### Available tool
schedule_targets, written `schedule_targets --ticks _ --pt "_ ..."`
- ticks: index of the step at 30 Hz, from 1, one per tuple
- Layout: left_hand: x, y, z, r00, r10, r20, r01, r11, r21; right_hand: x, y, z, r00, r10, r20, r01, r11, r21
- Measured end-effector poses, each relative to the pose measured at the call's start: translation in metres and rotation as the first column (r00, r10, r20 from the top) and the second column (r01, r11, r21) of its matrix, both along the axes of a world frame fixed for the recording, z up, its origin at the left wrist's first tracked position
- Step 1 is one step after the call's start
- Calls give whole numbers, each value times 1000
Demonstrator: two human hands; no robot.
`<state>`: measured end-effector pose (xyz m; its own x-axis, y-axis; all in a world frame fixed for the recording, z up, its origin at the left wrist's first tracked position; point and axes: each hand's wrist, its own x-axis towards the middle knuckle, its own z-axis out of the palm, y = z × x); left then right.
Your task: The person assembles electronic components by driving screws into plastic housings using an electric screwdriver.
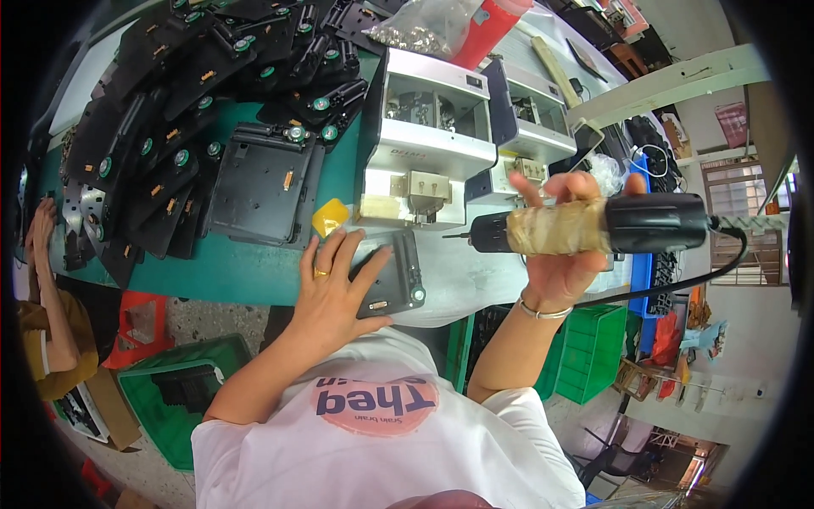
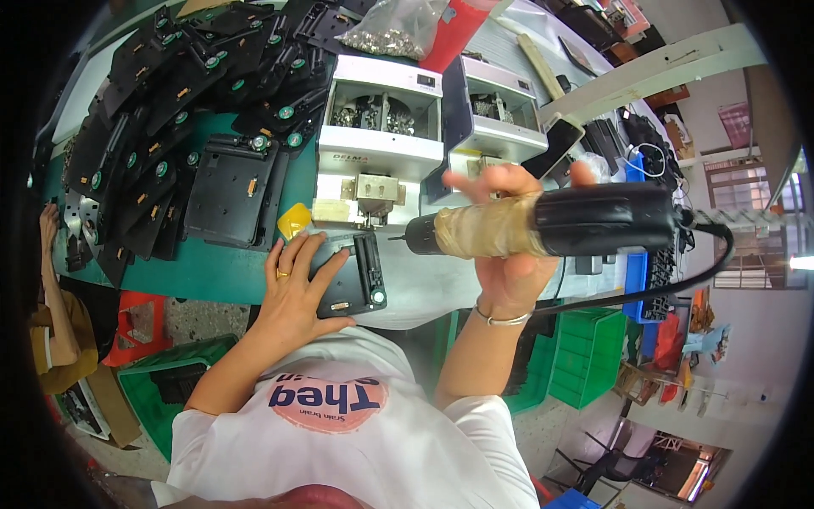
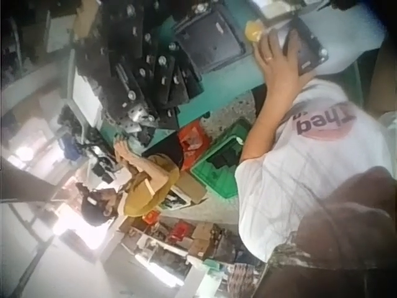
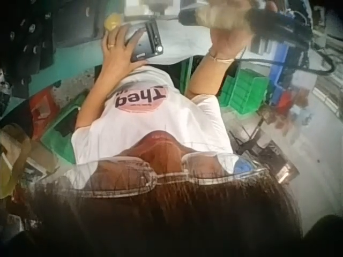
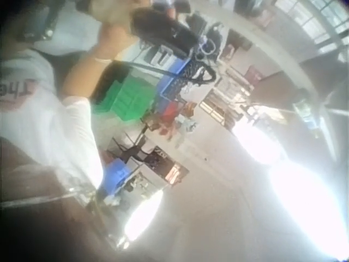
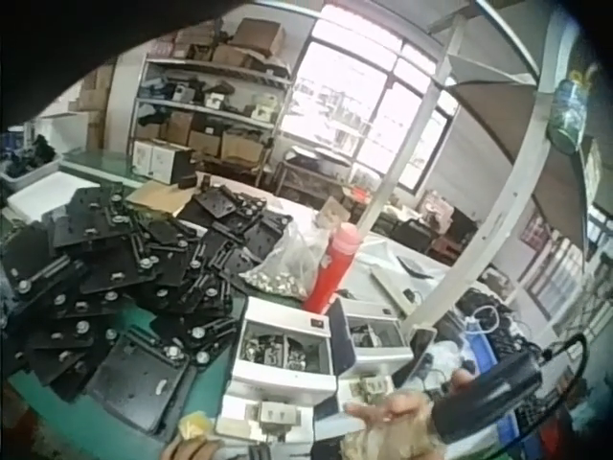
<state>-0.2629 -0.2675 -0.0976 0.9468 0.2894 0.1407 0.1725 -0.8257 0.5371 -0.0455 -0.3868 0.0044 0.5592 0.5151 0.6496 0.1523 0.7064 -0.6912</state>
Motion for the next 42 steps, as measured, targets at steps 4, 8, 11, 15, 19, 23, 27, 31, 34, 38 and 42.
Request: schedule_targets --ticks 4,8,11,15,19,23,27,31,34,38,42 --pt "0 0 -1 1000 4 -6 -4 1000 14 -5 6 -1 989 -71 -126 60 995 -85" --pt "3 2 1 1000 6 -10 -6 1000 10 2 22 -3 988 68 -136 -58 995 78" --pt "6 3 9 999 22 36 -22 1000 -3 -6 32 3 979 -201 -3 201 975 93" --pt "11 9 28 962 35 271 -11 996 -90 -17 34 14 957 -289 -36 291 950 114" --pt "57 36 88 891 35 453 -87 992 95 -12 25 23 970 -185 -156 216 952 216" --pt "144 75 115 834 -57 549 -184 910 373 -11 16 16 972 -221 -77 231 956 182" --pt "180 99 101 933 -119 339 -86 843 531 -15 6 9 979 -118 -169 150 970 190" --pt "185 102 101 969 -82 233 -54 850 524 -7 -4 -1 974 -114 -194 156 963 221" --pt "190 98 105 985 -76 154 -29 810 586 -7 7 -6 932 -317 -177 346 922 172" --pt "179 86 110 976 -35 216 -101 806 583 -16 11 -1 931 -347 -114 350 937 2" --pt "112 52 108 876 -90 475 -41 966 257 -22 5 -4 930 -368 26 365 910 -195"
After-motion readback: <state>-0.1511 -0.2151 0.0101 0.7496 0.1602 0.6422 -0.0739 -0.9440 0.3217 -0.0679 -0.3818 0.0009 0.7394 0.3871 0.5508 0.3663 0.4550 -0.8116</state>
